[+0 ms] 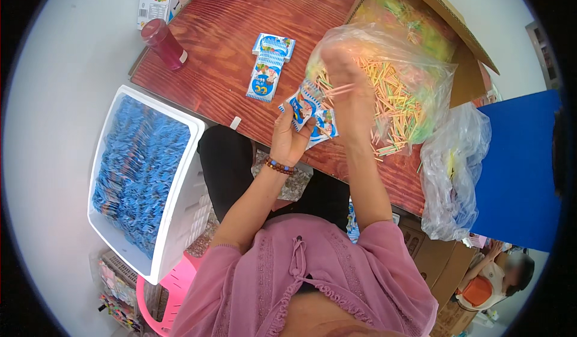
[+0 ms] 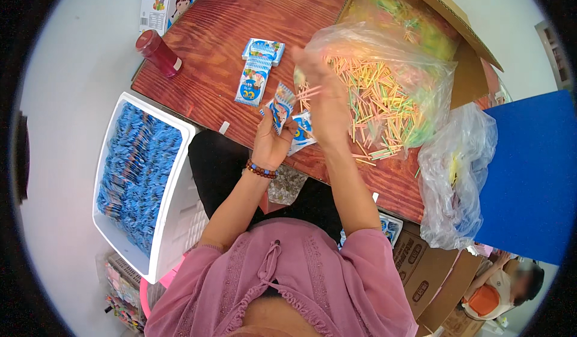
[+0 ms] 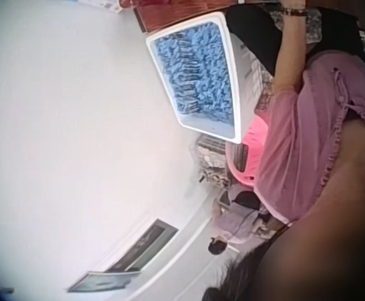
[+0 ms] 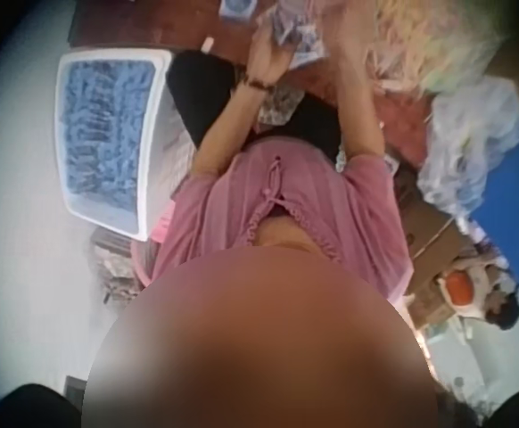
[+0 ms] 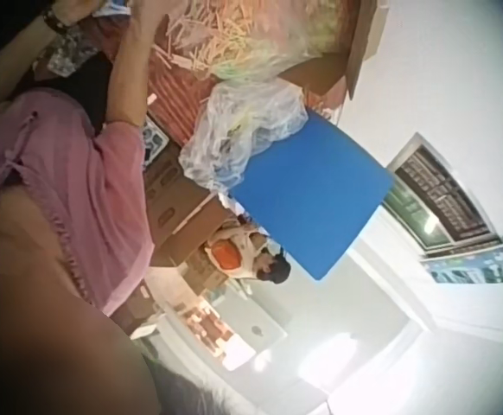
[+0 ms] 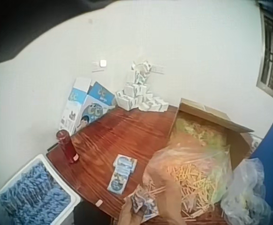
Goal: Organizing small blue packets and thin yellow sticks on a table in a workshop setting.
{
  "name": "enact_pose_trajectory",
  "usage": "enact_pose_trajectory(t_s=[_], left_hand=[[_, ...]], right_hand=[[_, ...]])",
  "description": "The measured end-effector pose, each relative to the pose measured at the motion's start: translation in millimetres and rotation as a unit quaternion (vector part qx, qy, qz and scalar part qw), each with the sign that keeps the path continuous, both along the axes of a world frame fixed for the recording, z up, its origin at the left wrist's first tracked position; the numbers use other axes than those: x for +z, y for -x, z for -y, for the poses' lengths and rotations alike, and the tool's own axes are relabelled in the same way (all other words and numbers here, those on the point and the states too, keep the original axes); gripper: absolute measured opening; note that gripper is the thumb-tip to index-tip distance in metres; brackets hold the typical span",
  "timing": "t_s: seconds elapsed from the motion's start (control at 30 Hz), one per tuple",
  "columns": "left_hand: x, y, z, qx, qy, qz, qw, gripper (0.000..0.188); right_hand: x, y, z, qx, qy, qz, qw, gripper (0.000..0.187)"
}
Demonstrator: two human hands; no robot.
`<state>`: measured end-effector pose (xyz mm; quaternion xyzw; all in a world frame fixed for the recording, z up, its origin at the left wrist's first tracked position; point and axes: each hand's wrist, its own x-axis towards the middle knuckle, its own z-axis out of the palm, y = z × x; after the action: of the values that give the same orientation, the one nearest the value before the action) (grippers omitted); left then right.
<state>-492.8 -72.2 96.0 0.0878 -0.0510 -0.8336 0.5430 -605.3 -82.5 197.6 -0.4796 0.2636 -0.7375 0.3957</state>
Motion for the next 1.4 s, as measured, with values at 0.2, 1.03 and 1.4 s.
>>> enact_pose_trajectory(t_s=[0.2, 1.03, 1.4], left_hand=[[13, -10, 2, 0.027, 0.009, -0.002, 1.0, 0.031], [24, -39, 13, 0.083, 0.03, 0.267, 0.96, 0.017], [-14, -58, 22, 0.234, 0.031, 0.411, 0.881, 0.033]], right_hand=[[23, 22, -16, -0.048, -0.28, -0.188, 0.94, 0.035], [-7, 10, 17, 0.178, -0.36, -0.247, 0.882, 0.02], [-86, -16, 79, 0.117, -0.251, -0.355, 0.893, 0.032]])
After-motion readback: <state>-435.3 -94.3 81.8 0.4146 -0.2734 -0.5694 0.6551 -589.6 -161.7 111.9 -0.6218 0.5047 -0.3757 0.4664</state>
